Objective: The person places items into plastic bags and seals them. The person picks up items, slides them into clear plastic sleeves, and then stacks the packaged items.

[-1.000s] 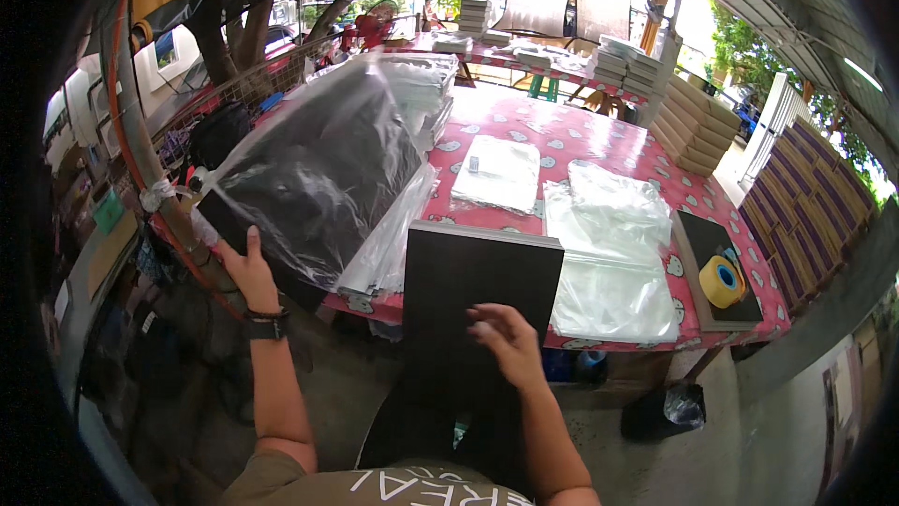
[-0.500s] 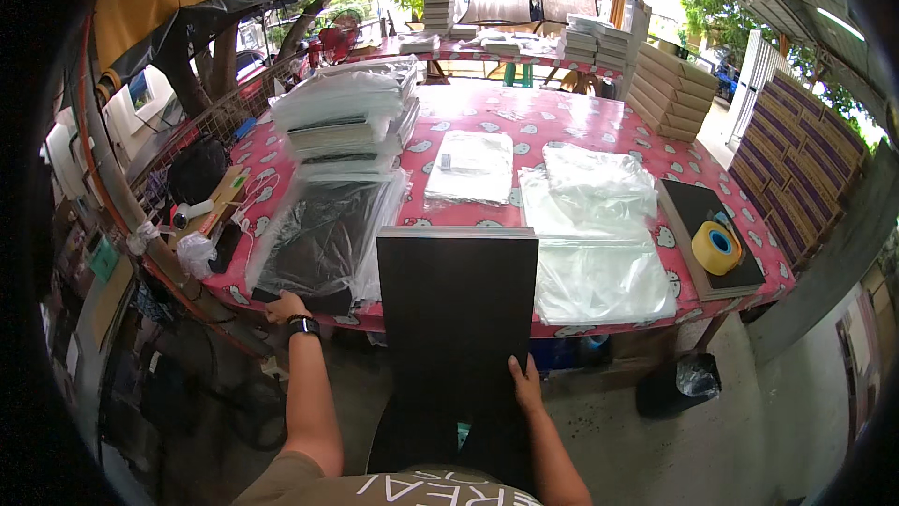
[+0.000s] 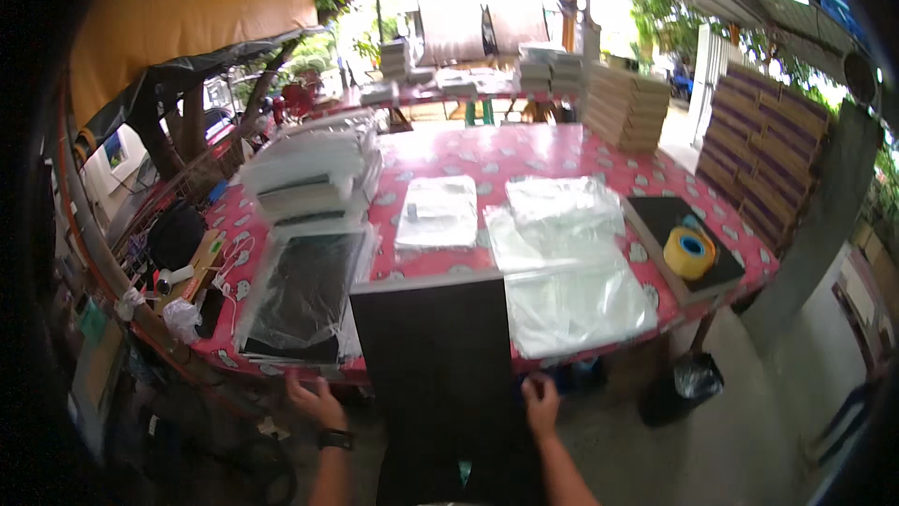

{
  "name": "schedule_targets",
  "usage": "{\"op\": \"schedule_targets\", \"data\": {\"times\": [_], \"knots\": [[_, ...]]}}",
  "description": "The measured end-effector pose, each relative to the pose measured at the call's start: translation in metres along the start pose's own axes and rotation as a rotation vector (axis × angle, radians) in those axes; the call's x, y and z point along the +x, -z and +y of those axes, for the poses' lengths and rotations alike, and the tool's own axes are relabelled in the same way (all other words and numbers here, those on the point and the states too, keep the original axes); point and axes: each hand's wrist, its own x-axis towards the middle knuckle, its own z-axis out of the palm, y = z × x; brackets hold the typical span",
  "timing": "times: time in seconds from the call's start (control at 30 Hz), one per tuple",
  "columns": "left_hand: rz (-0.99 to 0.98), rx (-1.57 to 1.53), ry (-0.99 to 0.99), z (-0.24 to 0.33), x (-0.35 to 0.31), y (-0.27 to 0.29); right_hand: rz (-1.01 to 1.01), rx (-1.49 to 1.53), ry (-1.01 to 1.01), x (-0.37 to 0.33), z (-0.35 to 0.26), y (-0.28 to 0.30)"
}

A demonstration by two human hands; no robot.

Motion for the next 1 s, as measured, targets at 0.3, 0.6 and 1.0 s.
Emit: {"op": "schedule_targets", "data": {"times": [0.3,0.6,1.0], "knots": [[-0.649,-0.363,0.417,-0.009,-0.168,0.028,0.091,-0.469,0.431,0.102,-0.041,0.002],[-0.642,-0.508,0.534,-0.03,-0.155,0.016,-0.013,-0.608,0.486,0.188,-0.038,-0.018],[-0.442,-0.322,0.351,0.018,-0.09,0.028,-0.355,-0.837,-0.146,0.313,-0.014,-0.065]]}}
